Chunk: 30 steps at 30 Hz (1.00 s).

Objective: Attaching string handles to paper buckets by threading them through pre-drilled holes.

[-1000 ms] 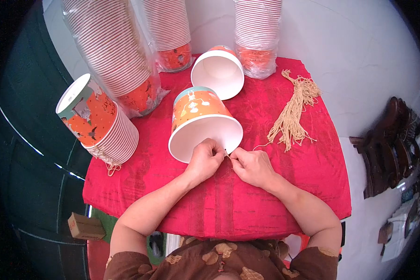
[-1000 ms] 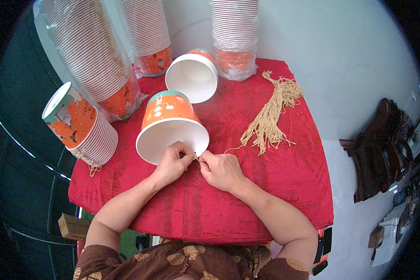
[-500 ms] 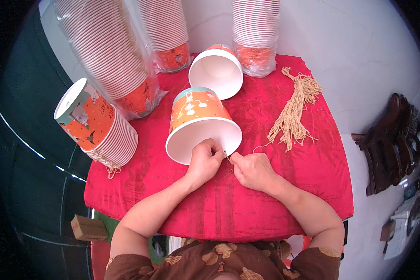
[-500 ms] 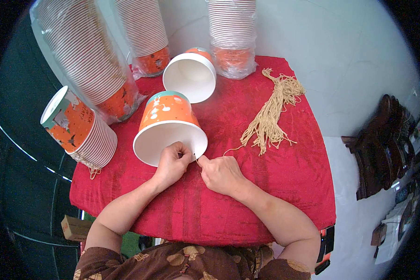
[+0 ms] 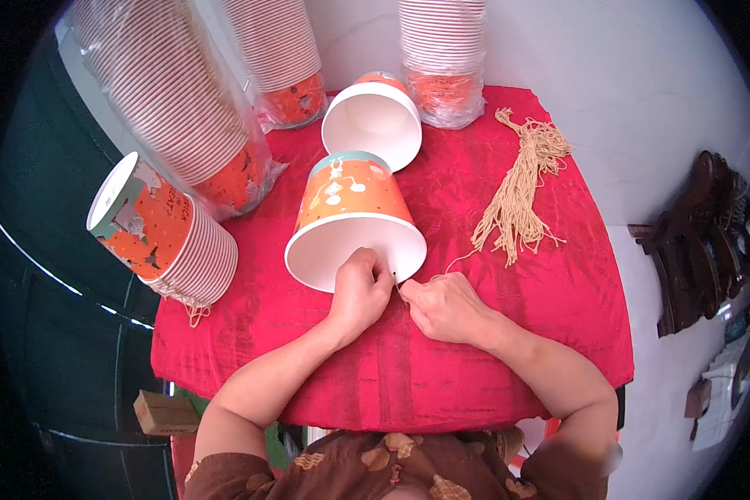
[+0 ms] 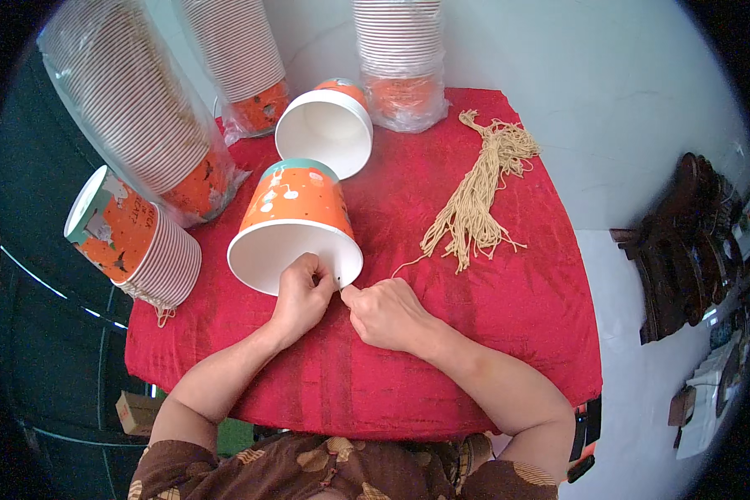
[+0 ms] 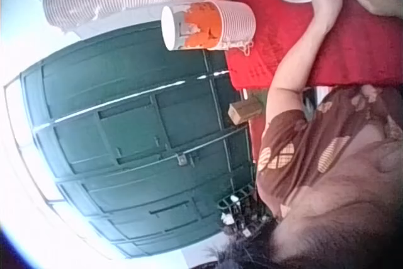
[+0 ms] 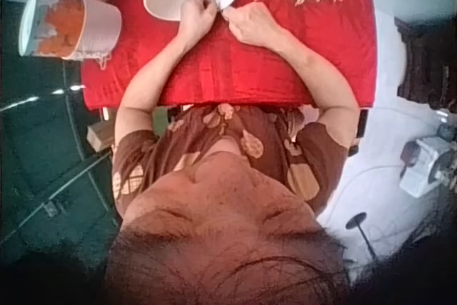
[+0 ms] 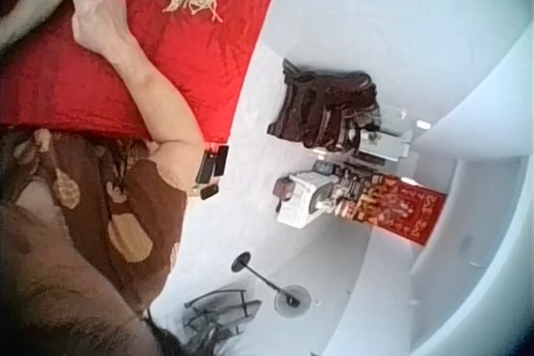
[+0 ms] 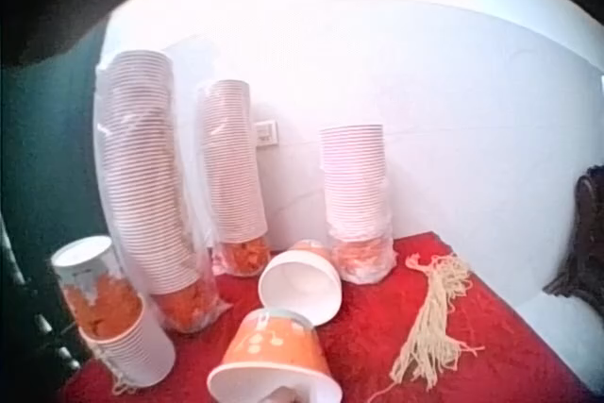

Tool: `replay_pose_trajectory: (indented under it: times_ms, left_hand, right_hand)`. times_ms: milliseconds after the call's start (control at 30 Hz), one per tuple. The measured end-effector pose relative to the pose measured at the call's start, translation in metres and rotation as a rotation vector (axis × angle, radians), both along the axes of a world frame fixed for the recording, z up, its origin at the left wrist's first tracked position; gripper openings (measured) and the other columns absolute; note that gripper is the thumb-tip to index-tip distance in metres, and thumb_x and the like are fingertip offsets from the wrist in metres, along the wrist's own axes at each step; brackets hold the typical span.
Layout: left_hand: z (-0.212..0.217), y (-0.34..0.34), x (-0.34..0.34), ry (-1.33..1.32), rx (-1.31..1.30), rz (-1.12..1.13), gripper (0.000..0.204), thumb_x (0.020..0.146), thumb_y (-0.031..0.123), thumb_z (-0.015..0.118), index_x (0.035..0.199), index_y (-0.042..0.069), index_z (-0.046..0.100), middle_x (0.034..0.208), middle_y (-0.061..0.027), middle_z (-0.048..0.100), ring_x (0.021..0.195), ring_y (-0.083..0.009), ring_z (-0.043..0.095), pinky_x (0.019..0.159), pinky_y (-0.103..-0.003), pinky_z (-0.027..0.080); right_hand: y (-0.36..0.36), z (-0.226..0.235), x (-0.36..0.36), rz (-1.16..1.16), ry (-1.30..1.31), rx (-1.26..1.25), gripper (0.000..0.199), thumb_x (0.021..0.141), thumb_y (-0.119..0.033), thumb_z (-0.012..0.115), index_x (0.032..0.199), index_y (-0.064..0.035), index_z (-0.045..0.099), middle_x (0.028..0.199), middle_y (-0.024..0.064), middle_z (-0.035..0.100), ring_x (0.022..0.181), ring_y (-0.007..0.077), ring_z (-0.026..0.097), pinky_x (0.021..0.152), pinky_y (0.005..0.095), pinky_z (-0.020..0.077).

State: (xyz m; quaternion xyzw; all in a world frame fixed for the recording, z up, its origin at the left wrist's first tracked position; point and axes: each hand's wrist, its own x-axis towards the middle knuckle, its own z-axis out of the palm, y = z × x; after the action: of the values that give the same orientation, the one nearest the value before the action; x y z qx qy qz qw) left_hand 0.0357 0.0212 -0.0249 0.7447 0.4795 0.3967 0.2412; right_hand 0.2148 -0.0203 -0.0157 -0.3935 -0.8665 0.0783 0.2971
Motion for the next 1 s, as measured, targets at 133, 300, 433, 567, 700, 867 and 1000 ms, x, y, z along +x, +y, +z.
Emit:
replay_pose_trajectory:
  times_ms: [133,300,433,567,700,867,1000]
  left_hand:
    - [0.006,-0.001,0.002,-0.034,-0.052,0.007,0.007,0.076,-0.001,0.06,0.074,-0.006,0.056,0.077,-0.0239,0.06,0.071,-0.039,0.061,0.064,-0.044,0.048]
    - [0.004,-0.002,0.0,-0.024,-0.007,0.0,0.007,0.076,0.0,0.061,0.075,-0.005,0.057,0.079,-0.0233,0.06,0.073,-0.0388,0.062,0.065,-0.044,0.049]
    - [0.009,-0.007,0.003,0.02,0.023,-0.033,0.007,0.078,0.0,0.062,0.076,-0.005,0.058,0.082,-0.0229,0.06,0.074,-0.0383,0.062,0.066,-0.044,0.049]
    - [0.011,-0.015,0.002,-0.011,0.058,-0.087,0.009,0.081,0.003,0.063,0.077,-0.004,0.058,0.084,-0.0207,0.06,0.075,-0.0361,0.063,0.066,-0.042,0.05]
    - [0.018,-0.026,-0.006,-0.026,0.09,-0.225,0.011,0.083,0.005,0.064,0.079,-0.004,0.059,0.083,-0.0186,0.06,0.074,-0.0319,0.063,0.065,-0.04,0.05]
    - [0.022,-0.033,-0.01,-0.029,0.08,-0.3,0.019,0.085,0.01,0.067,0.075,-0.004,0.06,0.078,-0.018,0.061,0.069,-0.0304,0.063,0.062,-0.039,0.049]
    - [0.028,-0.032,-0.016,0.041,0.072,-0.101,0.037,0.082,0.019,0.073,0.059,-0.004,0.056,0.063,-0.0177,0.059,0.052,-0.0309,0.059,0.05,-0.042,0.045]
  right_hand:
    - [-0.003,0.001,0.0,-0.066,-0.02,-0.009,0.01,0.079,-0.01,0.062,0.081,-0.0023,0.057,0.055,0.0161,0.058,0.052,0.0348,0.062,0.049,0.048,0.048]
    - [0.001,0.001,-0.002,-0.367,0.075,0.01,0.034,0.082,-0.032,0.068,0.067,-0.003,0.061,0.056,0.0191,0.061,0.052,0.0355,0.064,0.049,0.0476,0.051]
    - [0.013,-0.001,-0.001,-0.456,0.133,-0.013,0.037,0.085,-0.033,0.065,0.067,-0.0019,0.061,0.06,0.0213,0.062,0.056,0.0381,0.065,0.051,0.049,0.0506]
    - [0.021,-0.005,-0.002,-0.42,0.316,-0.095,0.033,0.087,-0.03,0.064,0.069,-0.0017,0.061,0.062,0.0208,0.062,0.059,0.0385,0.064,0.053,0.0485,0.0497]
    - [0.024,0.008,0.01,-0.513,0.33,0.148,0.027,0.088,-0.02,0.065,0.068,-0.0048,0.054,0.057,0.0171,0.058,0.053,0.0363,0.061,0.049,0.0479,0.0461]
    - [0.032,0.025,0.045,-0.624,0.214,0.521,0.019,0.089,-0.014,0.064,0.074,-0.0066,0.054,0.058,0.0132,0.057,0.051,0.03,0.06,0.047,0.0423,0.0456]
    - [0.032,0.044,0.063,-0.629,0.079,0.732,0.017,0.088,-0.011,0.064,0.076,-0.0073,0.053,0.059,0.0096,0.053,0.052,0.0266,0.058,0.047,0.0401,0.0444]
